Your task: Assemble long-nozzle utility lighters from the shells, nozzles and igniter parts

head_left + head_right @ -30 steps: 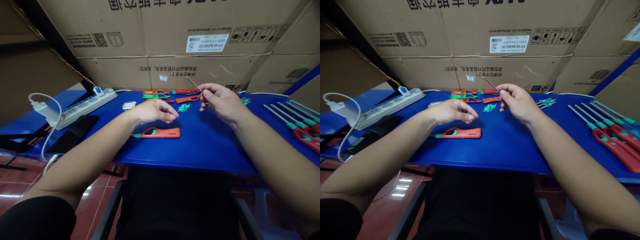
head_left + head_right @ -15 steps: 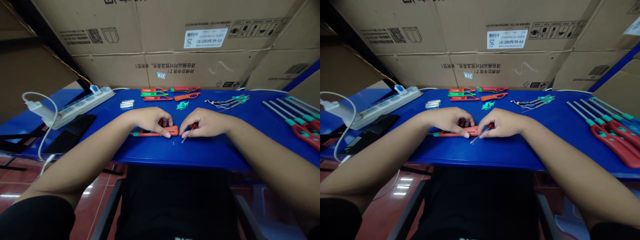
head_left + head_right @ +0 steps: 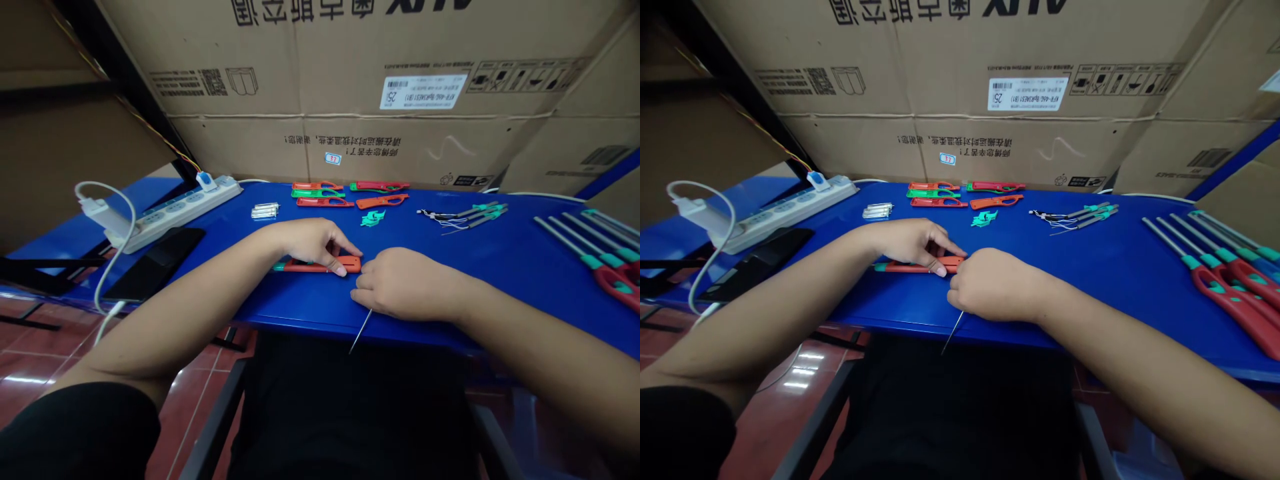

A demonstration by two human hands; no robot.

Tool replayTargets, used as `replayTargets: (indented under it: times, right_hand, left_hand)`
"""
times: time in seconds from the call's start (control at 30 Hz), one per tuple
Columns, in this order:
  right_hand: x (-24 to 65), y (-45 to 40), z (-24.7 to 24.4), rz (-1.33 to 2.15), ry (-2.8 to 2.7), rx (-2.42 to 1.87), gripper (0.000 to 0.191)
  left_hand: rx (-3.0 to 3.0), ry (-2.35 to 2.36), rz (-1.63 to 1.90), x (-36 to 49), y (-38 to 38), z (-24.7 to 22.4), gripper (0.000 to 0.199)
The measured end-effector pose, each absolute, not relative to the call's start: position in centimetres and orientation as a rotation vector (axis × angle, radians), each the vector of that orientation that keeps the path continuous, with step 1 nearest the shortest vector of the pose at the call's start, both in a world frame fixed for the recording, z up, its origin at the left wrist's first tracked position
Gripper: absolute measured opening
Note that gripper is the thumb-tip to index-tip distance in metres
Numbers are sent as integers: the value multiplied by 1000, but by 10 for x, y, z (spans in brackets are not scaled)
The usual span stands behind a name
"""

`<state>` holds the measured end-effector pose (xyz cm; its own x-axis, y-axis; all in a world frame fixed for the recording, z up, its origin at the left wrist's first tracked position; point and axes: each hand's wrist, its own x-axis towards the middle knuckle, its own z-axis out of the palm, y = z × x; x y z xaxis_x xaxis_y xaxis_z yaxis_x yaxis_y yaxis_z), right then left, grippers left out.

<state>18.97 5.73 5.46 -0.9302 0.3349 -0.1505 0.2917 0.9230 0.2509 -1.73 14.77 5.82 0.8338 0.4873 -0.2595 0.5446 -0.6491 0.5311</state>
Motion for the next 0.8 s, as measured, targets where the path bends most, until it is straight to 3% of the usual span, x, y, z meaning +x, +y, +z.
replayTargets:
  times: [0.1, 0.2, 0.37, 0.47, 0.63, 0.8]
  right_hand:
    - [188, 55, 56, 359, 2865, 460, 18]
    - [201, 62, 61, 142, 2971, 512, 14]
    - [252, 95, 73, -292, 3019, 887, 36]
    - [275, 118, 65, -264, 2977, 1074, 42]
    - [278, 137, 39, -398, 2971, 1151, 36]
    - [258, 120, 44, -124, 3096, 1046, 30]
  left_hand:
    - [2416, 784, -154, -15, 144, 61, 59]
    - [2420, 796, -153, -15, 143, 61, 58]
    - [2364, 735, -132, -19, 150, 56, 59]
    - [2319, 667, -125, -22, 155, 52, 60]
    - [2329, 634, -117, -23, 155, 54, 58]
    - [2301, 621, -138, -24, 153, 55, 56]
